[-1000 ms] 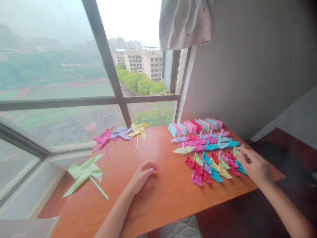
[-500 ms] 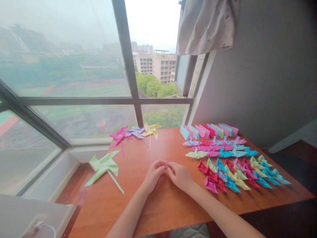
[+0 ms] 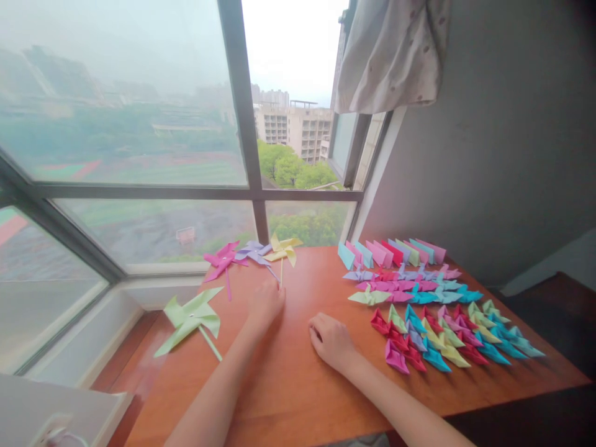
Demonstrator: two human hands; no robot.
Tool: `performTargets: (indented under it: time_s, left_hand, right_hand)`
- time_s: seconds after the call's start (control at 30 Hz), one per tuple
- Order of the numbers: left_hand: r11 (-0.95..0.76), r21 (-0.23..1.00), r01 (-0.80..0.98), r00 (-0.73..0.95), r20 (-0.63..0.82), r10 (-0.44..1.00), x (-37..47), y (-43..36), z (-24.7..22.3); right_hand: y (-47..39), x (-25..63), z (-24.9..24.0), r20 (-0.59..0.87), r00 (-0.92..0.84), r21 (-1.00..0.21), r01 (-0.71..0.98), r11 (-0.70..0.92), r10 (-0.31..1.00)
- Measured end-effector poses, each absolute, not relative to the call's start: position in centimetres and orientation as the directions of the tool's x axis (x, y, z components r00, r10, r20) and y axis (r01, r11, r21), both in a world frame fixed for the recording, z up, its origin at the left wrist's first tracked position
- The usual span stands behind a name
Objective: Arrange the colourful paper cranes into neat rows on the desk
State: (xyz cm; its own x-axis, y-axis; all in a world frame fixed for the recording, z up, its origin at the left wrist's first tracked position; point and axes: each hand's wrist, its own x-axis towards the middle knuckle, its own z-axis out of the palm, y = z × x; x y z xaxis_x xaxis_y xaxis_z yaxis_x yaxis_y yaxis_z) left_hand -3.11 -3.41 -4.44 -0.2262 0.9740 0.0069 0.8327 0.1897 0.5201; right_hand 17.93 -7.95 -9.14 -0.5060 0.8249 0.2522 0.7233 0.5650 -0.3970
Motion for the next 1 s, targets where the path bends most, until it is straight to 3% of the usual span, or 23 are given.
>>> performTargets:
  time_s: [0.17,0.33,0.6,0.83,1.0]
  left_hand:
    - [0.186,0.323,0.928,-0.190,-0.019,0.982,-3.0,-2.4,-4.5]
    - [0.092,0.232,0.968,-0.085,-0.040,0.996,-2.2,-2.9,-4.5]
    - [-0.122,0.228,0.966,0.141,-0.070,0.988,1.4,-5.4,-4.9]
    - [-0.199,0.258,0.945,0.227,-0.084,0.970,3.3,-6.0,-4.9]
    - [-0.223,0.280,0.934,0.254,-0.080,0.964,4.2,-4.7,-5.0]
  right_hand:
    - [-8.0,18.0,-9.2,0.277,-0.516,-0.366,0.723,0.586,0.810]
    - [-8.0,18.0,-9.2,0.285,-0.515,-0.373,0.718,0.588,0.809]
    - [-8.0,18.1,-8.6,0.278,-0.475,-0.439,0.710,0.550,0.835]
    - [-9.8,20.0,-8.4,0.285,-0.407,-0.557,0.666,0.496,0.868]
    - [-12.2,21.5,-8.7,0.229,-0.412,-0.501,0.727,0.469,0.882]
